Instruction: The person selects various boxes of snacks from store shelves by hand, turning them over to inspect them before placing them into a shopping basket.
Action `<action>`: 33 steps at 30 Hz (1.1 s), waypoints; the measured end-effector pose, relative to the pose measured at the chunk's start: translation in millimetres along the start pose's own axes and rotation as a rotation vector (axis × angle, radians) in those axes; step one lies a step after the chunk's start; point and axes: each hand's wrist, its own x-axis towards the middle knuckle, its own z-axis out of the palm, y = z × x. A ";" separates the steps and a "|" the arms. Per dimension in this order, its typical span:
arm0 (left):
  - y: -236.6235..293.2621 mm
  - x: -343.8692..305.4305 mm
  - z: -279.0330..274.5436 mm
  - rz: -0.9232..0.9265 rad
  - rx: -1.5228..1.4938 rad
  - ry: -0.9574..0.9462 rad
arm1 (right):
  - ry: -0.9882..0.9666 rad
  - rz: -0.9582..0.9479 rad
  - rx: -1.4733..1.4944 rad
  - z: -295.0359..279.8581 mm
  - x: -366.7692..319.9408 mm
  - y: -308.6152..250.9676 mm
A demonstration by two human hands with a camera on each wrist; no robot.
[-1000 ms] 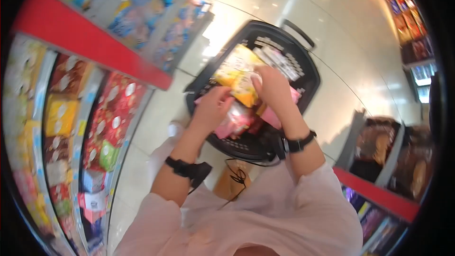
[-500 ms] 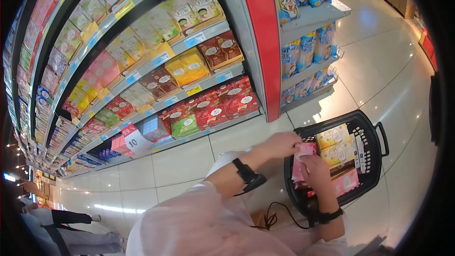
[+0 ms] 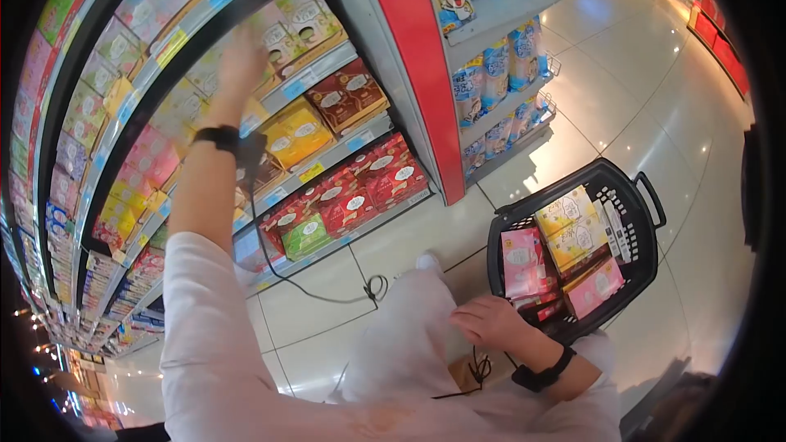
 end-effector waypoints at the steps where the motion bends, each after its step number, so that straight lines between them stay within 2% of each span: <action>1: -14.9 14.3 6.0 0.007 0.040 0.079 | -0.031 0.017 0.004 -0.5 -1.4 3.2; 3: -15.2 28.8 8.3 0.016 0.080 0.167 | -0.023 0.039 -0.007 -3.2 -3.5 8.4; 6: -5.9 45.0 -2.3 -0.239 0.203 -0.343 | -0.008 0.057 -0.026 -1.6 -8.0 18.7; 10: -3.8 35.6 2.2 -0.243 0.185 -0.240 | 0.009 0.071 -0.031 -2.3 -10.5 24.9; 12: -1.3 29.6 -2.1 -0.131 0.137 0.003 | 0.021 0.060 -0.029 -4.4 -10.9 25.9; 15: 4.0 25.3 -18.8 -0.065 0.073 -0.068 | 0.044 0.040 -0.028 -8.6 -9.7 23.6; 20: 33.6 -8.1 -83.6 -0.045 -0.093 0.014 | 0.087 0.012 -0.011 -21.7 -4.8 13.6; 22: 72.4 -26.2 -130.7 -0.163 -0.270 0.032 | 0.092 0.013 -0.049 -27.1 -7.3 11.5; 24: 101.6 -49.3 -153.6 -0.096 -0.369 0.112 | 0.105 0.030 -0.038 -25.4 -12.9 18.0; 25: 124.4 -62.3 -164.3 -0.146 -0.493 0.071 | 0.122 0.030 -0.034 -27.5 -16.6 20.2; 26: 146.0 -77.4 -163.3 -0.133 -0.517 0.052 | 0.153 0.092 -0.012 -33.5 -16.8 19.6; 27: 169.2 -91.9 -161.2 -0.160 -0.677 0.027 | 0.187 0.164 0.009 -38.6 -16.0 17.7; 29: 221.6 -116.7 -149.7 -0.215 -1.076 -0.091 | 0.223 0.457 0.208 -50.2 -18.1 21.5; 30: 250.0 -129.1 -138.2 -0.249 -1.306 -0.186 | 0.477 0.489 0.437 -45.4 -21.2 29.3; 31: 281.6 -141.3 -125.0 -0.244 -1.557 -0.219 | 0.609 0.632 0.719 -47.5 -22.6 39.4; 32: 312.0 -152.4 -111.5 -0.242 -1.809 -0.251 | 0.761 0.678 1.003 -50.3 -26.6 52.8; 33: 336.6 -162.1 -101.9 -0.265 -1.943 -0.373 | 0.903 0.781 1.191 -64.4 -22.6 60.7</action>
